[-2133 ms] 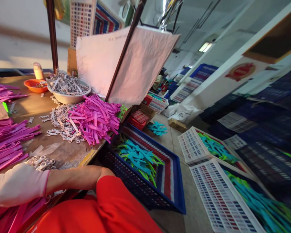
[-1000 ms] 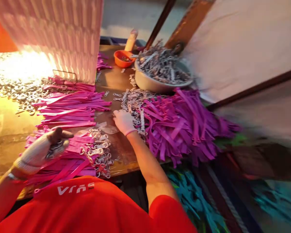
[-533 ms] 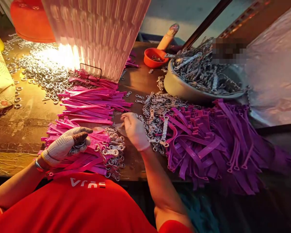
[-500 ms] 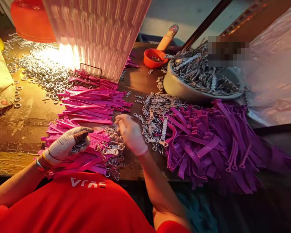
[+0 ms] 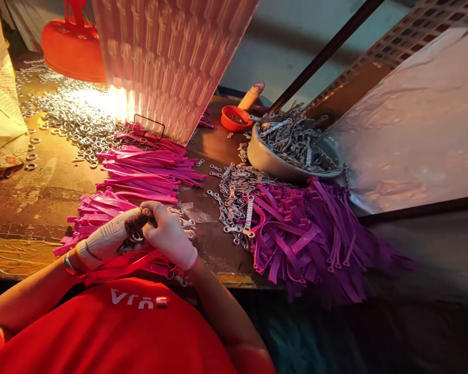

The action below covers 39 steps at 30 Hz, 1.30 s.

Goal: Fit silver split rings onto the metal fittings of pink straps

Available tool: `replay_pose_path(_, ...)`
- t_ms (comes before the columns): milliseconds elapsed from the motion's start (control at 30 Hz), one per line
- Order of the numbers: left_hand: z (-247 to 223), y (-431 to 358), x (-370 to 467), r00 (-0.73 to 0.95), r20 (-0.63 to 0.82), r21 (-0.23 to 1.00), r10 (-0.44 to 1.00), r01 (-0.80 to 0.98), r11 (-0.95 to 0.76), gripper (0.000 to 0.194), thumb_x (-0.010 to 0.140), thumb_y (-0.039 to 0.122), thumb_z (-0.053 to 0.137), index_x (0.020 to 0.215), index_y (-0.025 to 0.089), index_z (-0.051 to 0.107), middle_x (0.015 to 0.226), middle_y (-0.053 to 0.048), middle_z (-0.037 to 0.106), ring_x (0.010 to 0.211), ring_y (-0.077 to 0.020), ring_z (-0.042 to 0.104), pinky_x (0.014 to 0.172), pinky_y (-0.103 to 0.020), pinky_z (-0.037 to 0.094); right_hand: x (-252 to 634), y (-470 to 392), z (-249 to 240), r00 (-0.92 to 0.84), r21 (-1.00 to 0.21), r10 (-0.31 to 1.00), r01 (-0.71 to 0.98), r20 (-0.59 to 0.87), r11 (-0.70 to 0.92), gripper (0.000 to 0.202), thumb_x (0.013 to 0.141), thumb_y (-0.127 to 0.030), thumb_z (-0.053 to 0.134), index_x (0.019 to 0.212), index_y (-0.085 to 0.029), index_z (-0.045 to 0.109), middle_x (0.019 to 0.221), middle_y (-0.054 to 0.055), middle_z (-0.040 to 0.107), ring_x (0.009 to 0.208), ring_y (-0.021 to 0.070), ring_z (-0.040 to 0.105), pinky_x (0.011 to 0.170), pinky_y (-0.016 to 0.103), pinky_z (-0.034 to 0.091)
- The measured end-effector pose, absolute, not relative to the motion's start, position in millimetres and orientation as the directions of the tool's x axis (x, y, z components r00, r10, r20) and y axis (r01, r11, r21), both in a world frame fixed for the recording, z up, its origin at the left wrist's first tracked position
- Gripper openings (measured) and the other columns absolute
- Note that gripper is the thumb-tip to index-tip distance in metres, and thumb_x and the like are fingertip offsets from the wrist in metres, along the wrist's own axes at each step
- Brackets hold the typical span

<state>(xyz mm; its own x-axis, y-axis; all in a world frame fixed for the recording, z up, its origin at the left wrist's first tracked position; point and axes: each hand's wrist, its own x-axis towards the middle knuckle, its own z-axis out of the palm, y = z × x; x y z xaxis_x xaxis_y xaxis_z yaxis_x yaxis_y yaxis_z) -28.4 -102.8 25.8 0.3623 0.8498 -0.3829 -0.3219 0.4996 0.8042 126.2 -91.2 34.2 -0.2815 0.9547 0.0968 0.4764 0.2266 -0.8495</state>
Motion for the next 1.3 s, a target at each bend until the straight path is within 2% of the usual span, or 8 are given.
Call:
replay_pose_path(200, 27, -120, -31, 0.35, -0.307, 0.843, 0.885, -0.33, 0.424, 0.031, 0.084, 0.043, 0.072, 0.096, 0.015, 0.064, 0.06, 0.001, 0.057, 0.042, -0.0062, 0.041, 0.038, -0.017, 0.028, 119, -102, 26, 0.024, -0.944, 0.995, 0.317, 0.102, 0.089, 0.035, 0.086, -0.035, 0.057, 0.117, -0.019, 0.061, 0.095, 0.003, 0.067, 0.083, 0.0162, 0.063, 0.076, 0.028, 0.053)
replay_pose_path(533, 15, -130, -26, 0.262, -0.309, 0.852, 0.914, -0.35, 0.388, 0.033, 0.085, 0.047, 0.071, 0.09, 0.018, 0.057, 0.059, 0.005, 0.053, 0.041, -0.0054, 0.035, 0.039, -0.018, 0.027, 114, -111, 18, 0.022, -0.917, 0.987, 0.374, 0.158, 0.139, 0.031, 0.092, -0.032, 0.055, 0.12, -0.02, 0.058, 0.101, 0.005, 0.067, 0.088, 0.018, 0.064, 0.08, 0.03, 0.053)
replay_pose_path(700, 8, -129, -34, 0.239, -0.21, 0.946, 0.948, -0.197, 0.259, 0.027, 0.091, 0.043, 0.061, 0.082, 0.019, 0.055, 0.063, 0.002, 0.054, 0.051, -0.0095, 0.044, 0.048, -0.021, 0.035, 120, -110, 25, -0.309, -0.467, 0.891, 0.767, 0.332, 0.44, 0.043, 0.092, -0.013, 0.045, 0.134, -0.017, 0.053, 0.12, 0.016, 0.063, 0.103, 0.0265, 0.059, 0.087, 0.039, 0.047)
replay_pose_path(800, 9, -121, -42, 0.222, -0.078, 0.997, 0.972, -0.01, 0.082, 0.016, 0.085, 0.03, 0.064, 0.077, 0.017, 0.058, 0.074, -0.002, 0.06, 0.065, -0.0123, 0.051, 0.059, -0.022, 0.041, 126, -105, 33, -0.534, -0.189, 0.806, 0.79, 0.255, 0.583, 0.032, 0.089, -0.01, 0.047, 0.115, -0.016, 0.064, 0.102, 0.014, 0.067, 0.088, 0.0257, 0.058, 0.076, 0.037, 0.043)
replay_pose_path(900, 18, -115, -45, 0.226, -0.13, 0.99, 0.965, 0.081, 0.114, 0.021, 0.084, 0.029, 0.064, 0.071, 0.017, 0.055, 0.067, -0.001, 0.055, 0.06, -0.0107, 0.045, 0.054, -0.021, 0.037, 132, -101, 37, -0.621, -0.104, 0.743, 0.746, 0.249, 0.658, 0.02, 0.092, -0.022, 0.049, 0.082, -0.017, 0.066, 0.073, 0.008, 0.063, 0.068, 0.0218, 0.054, 0.064, 0.035, 0.035)
replay_pose_path(1000, 35, -113, -42, 0.332, -0.32, 0.936, 0.887, -0.037, 0.351, 0.028, 0.086, 0.04, 0.064, 0.074, 0.018, 0.049, 0.059, 0.003, 0.046, 0.049, -0.0081, 0.037, 0.045, -0.019, 0.03, 139, -104, 35, -0.608, -0.052, 0.689, 0.734, 0.394, 0.677, 0.027, 0.094, -0.029, 0.048, 0.076, -0.018, 0.066, 0.066, 0.007, 0.062, 0.06, 0.0203, 0.051, 0.059, 0.035, 0.029)
replay_pose_path(1167, 51, -81, -31, 0.465, -0.414, 0.857, 0.783, -0.091, 0.507, 0.024, 0.085, 0.042, 0.06, 0.08, 0.019, 0.054, 0.057, 0.004, 0.046, 0.042, -0.008, 0.035, 0.039, -0.018, 0.025, 160, -99, 29, -0.408, -0.338, 0.803, 0.752, 0.434, 0.565, 0.035, 0.1, -0.043, 0.048, 0.093, -0.018, 0.071, 0.071, 0.006, 0.069, 0.064, 0.0191, 0.059, 0.062, 0.031, 0.036)
replay_pose_path(1300, 29, -13, -9, 0.431, -0.183, 0.97, 0.884, 0.227, 0.09, 0.013, 0.079, 0.029, 0.068, 0.082, 0.016, 0.069, 0.065, -0.003, 0.058, 0.055, -0.0126, 0.047, 0.049, -0.021, 0.034, 180, -86, 25, -0.055, -0.702, 0.958, 0.669, 0.282, 0.245, 0.032, 0.102, -0.043, 0.046, 0.099, -0.023, 0.07, 0.081, 0.004, 0.073, 0.074, 0.0189, 0.066, 0.068, 0.028, 0.044)
